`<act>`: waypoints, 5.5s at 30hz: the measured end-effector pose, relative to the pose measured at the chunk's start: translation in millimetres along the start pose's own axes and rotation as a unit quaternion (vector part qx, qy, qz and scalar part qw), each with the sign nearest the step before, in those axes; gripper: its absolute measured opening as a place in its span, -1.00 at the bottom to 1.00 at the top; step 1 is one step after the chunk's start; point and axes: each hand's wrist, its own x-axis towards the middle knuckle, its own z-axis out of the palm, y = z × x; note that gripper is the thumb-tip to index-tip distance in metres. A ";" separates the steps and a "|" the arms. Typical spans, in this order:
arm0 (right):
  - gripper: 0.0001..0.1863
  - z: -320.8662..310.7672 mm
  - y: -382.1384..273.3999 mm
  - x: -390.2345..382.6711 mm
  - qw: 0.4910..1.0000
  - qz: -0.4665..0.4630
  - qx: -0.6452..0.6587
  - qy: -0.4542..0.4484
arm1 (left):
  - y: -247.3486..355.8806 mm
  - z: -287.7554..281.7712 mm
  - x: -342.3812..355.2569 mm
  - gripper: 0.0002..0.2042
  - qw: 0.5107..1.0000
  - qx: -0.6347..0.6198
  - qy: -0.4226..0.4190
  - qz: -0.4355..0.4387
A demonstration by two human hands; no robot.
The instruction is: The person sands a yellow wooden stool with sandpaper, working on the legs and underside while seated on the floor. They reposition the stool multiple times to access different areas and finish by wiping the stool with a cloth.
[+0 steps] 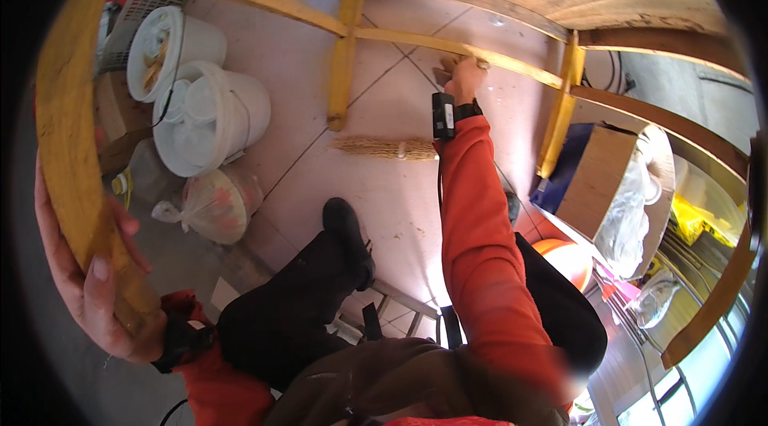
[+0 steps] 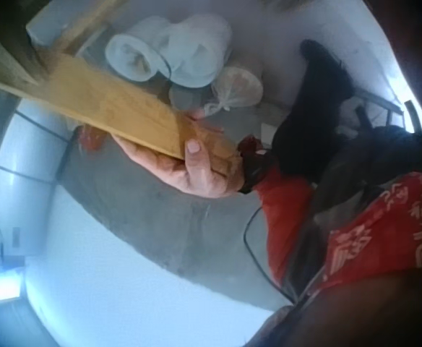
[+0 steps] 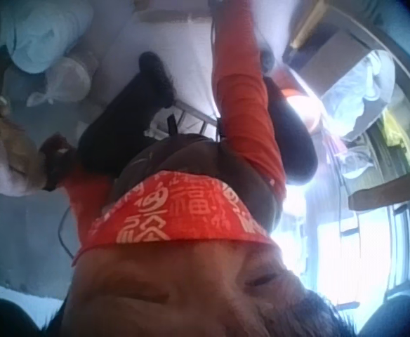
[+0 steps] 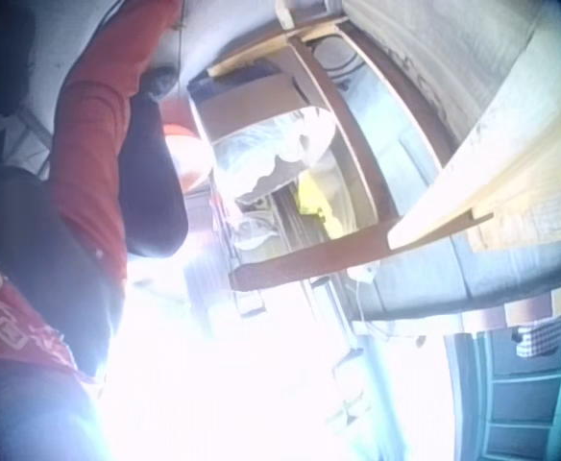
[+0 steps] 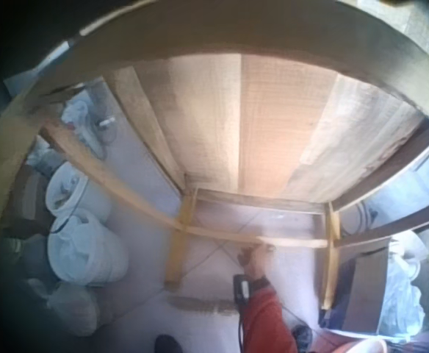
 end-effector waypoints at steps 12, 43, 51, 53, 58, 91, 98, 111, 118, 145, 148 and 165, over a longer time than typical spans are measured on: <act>-0.54 96.8 96.7 -61.8 0.954 -0.056 -0.224 -0.192 | -8.3 -12.1 8.8 -0.10 0.998 0.013 -0.049 0.031; -0.64 158.8 -33.2 -93.1 0.886 -0.009 -0.226 -0.404 | 10.4 7.3 5.3 0.02 0.986 -0.148 0.027 -0.076; -0.66 238.1 -109.9 -155.0 0.894 0.036 -0.152 -0.420 | 14.9 4.8 9.2 0.02 0.981 -0.171 -0.001 -0.090; -0.65 234.6 -123.7 -180.3 0.868 -0.029 -0.045 -0.494 | 18.9 -1.0 9.0 0.01 0.969 -0.209 -0.031 -0.129; -0.71 234.6 -145.9 -216.4 0.915 0.035 -0.092 -0.392 | 12.8 -2.0 7.5 -0.03 0.962 -0.252 -0.044 -0.098; -0.79 -17.8 -402.2 -168.2 0.764 -0.635 0.098 -0.057 | 10.3 1.6 4.1 -0.09 0.963 -0.261 -0.051 -0.039; -0.37 9.6 -383.4 -146.9 0.749 -0.631 -0.141 0.147 | 5.7 1.6 5.6 -0.11 0.964 -0.258 -0.061 -0.027; -0.57 -65.1 -366.0 -270.3 0.835 -0.403 0.265 -0.264 | -1.6 -5.2 5.8 -0.16 0.960 -0.265 -0.084 -0.040; -0.45 -43.0 -336.9 -243.4 0.891 -0.421 0.088 -0.148 | 3.5 -6.9 4.6 -0.20 0.962 -0.258 -0.083 -0.035; -0.46 -72.0 -197.5 85.5 0.861 -0.238 -0.363 0.264 | -10.8 -2.9 -9.3 -0.12 0.995 -0.057 0.055 -0.062; -0.53 -73.5 -219.5 42.7 0.757 -0.515 -0.308 0.258 | -9.7 -2.1 -10.4 -0.11 0.996 -0.016 0.059 -0.060; -0.48 -71.2 -207.8 78.7 0.693 -0.345 -0.581 0.252 | -10.2 -2.7 -5.7 -0.01 0.997 -0.016 0.068 -0.044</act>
